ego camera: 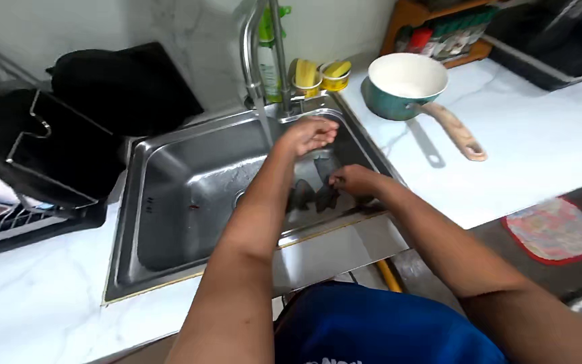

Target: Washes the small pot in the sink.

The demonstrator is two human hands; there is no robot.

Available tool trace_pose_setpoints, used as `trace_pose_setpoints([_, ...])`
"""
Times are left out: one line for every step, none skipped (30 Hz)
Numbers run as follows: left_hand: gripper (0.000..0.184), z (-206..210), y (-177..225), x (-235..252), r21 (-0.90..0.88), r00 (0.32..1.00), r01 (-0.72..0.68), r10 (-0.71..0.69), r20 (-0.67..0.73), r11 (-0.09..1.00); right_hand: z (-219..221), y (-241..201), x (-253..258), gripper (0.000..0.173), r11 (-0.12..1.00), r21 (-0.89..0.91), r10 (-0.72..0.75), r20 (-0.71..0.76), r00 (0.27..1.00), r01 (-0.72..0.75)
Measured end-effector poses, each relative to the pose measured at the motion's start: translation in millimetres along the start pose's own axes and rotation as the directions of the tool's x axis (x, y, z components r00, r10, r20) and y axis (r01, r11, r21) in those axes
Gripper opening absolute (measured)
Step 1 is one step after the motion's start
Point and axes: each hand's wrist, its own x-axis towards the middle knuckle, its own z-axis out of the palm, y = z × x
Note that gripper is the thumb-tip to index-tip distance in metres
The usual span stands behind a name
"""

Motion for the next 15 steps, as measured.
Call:
trace_pose_setpoints([0.019,-27,-14,-13,-0.079,0.998,0.004,-0.009,-0.059,0.997,5,10,29,0.023,0.999,-0.031,0.024,0.019,1.000,-0.023])
trace_pose_setpoints([0.019,-46,-28,-26,-0.146,0.995,0.001,-0.016,-0.102,0.989,12,21,57,0.025,0.996,-0.064,0.064,0.027,0.998,-0.063])
trace_pose_setpoints([0.019,-57,-39,-38,-0.191,0.991,-0.009,-0.016,-0.132,0.982,18,29,80,0.030,0.988,-0.087,0.130,0.044,0.990,-0.126])
trace_pose_setpoints([0.018,-62,-47,-48,-0.218,0.986,-0.019,-0.018,-0.168,0.976,24,36,99,0.037,0.974,-0.103,0.208,0.057,0.976,-0.202])
trace_pose_setpoints([0.017,-63,-53,-58,-0.230,0.979,-0.020,-0.028,-0.201,0.973,31,43,115,0.044,0.956,-0.102,0.282,0.063,0.957,-0.275])
trace_pose_setpoints([0.015,-62,-59,-65,-0.230,0.972,-0.016,-0.039,-0.233,0.973,42,51,130,0.050,0.939,-0.083,0.337,0.044,0.941,-0.333])
trace_pose_setpoints([0.016,-60,-67,-71,-0.210,0.962,0.008,-0.065,-0.266,0.978,52,55,141,0.057,0.928,-0.060,0.370,0.014,0.929,-0.369])
trace_pose_setpoints([0.018,-58,-76,-73,-0.168,0.950,0.060,-0.108,-0.294,0.984,64,52,149,0.064,0.923,-0.033,0.381,-0.033,0.924,-0.382])
trace_pose_setpoints([0.022,-57,-90,-72,-0.089,0.936,0.124,-0.146,-0.320,0.988,73,37,149,0.068,0.928,-0.030,0.369,-0.062,0.928,-0.371])
trace_pose_setpoints([0.025,-59,-108,-70,0.059,0.927,0.204,-0.173,-0.334,0.977,81,11,141,0.066,0.938,-0.034,0.341,-0.077,0.937,-0.344])
trace_pose_setpoints([0.029,-62,-128,-68,0.274,0.925,0.282,-0.185,-0.331,0.919,83,-22,130,0.062,0.953,-0.022,0.299,-0.069,0.952,-0.301])
trace_pose_setpoints([0.034,-67,-141,-65,0.510,0.930,0.341,-0.206,-0.303,0.789,73,-60,115,0.058,0.963,-0.022,0.270,-0.001,0.963,-0.270])
trace_pose_setpoints([0.039,-68,-143,-67,0.662,0.920,0.392,-0.272,-0.283,0.638,48,-104,100,0.054,0.961,-0.039,0.277,0.174,0.945,-0.274])
trace_pose_setpoints([0.041,-67,-136,-71,0.724,0.883,0.456,-0.364,-0.295,0.518,32,-137,91,0.049,0.964,-0.036,0.265,0.268,0.927,-0.265])
trace_pose_setpoints([0.044,-64,-122,-80,0.717,0.829,0.532,-0.450,-0.332,0.451,24,-157,89,0.044,0.971,-0.027,0.236,0.311,0.921,-0.240])
